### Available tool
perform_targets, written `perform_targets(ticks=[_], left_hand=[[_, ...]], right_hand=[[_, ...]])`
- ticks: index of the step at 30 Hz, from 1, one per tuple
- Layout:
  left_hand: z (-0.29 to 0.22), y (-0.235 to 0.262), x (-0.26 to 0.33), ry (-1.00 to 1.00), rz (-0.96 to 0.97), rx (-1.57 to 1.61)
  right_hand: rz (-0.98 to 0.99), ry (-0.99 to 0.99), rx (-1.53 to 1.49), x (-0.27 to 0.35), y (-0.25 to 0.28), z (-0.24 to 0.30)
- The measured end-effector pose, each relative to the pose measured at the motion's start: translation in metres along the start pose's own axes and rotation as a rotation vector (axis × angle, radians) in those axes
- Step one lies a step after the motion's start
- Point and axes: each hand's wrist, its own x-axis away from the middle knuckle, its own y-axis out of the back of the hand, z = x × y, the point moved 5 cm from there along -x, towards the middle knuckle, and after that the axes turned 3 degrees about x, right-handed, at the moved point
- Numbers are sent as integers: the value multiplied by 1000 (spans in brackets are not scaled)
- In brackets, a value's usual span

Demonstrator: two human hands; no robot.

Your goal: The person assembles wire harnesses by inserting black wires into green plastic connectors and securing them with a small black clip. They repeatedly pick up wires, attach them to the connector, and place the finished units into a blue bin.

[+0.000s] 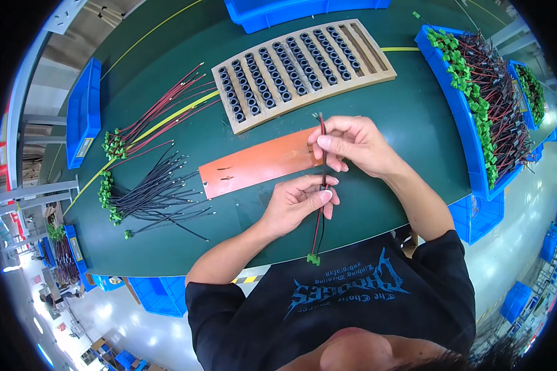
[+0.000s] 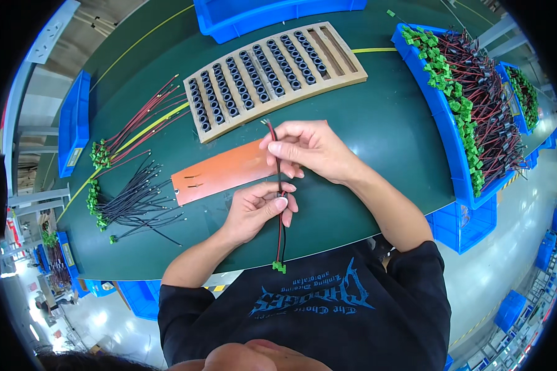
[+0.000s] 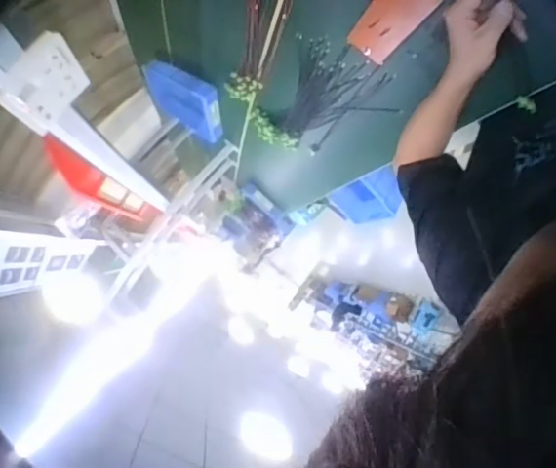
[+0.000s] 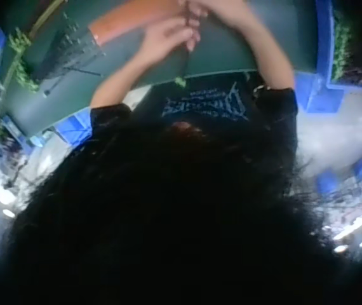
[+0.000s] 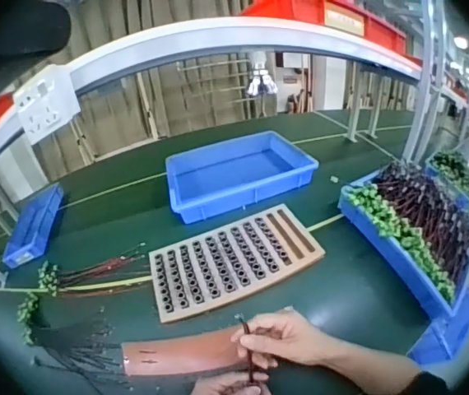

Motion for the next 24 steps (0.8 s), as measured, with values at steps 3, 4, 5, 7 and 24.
perform_targets(ticks=[3, 4, 5, 7, 24], left_hand=[[-3, -2, 0, -12, 12, -44], [-2, -2, 0, -6, 7, -42], [-2, -2, 1, 0, 2, -41], [0, -3, 1, 1, 14, -18], [3, -4, 1, -46, 18, -53]], right_hand=[[-111, 3, 5, 1, 6, 5], [-132, 11, 13, 1, 6, 4], [-153, 20, 21, 1, 7, 4], [-196, 69, -38, 2, 2, 7], [-265, 105, -305, -2, -2, -9]])
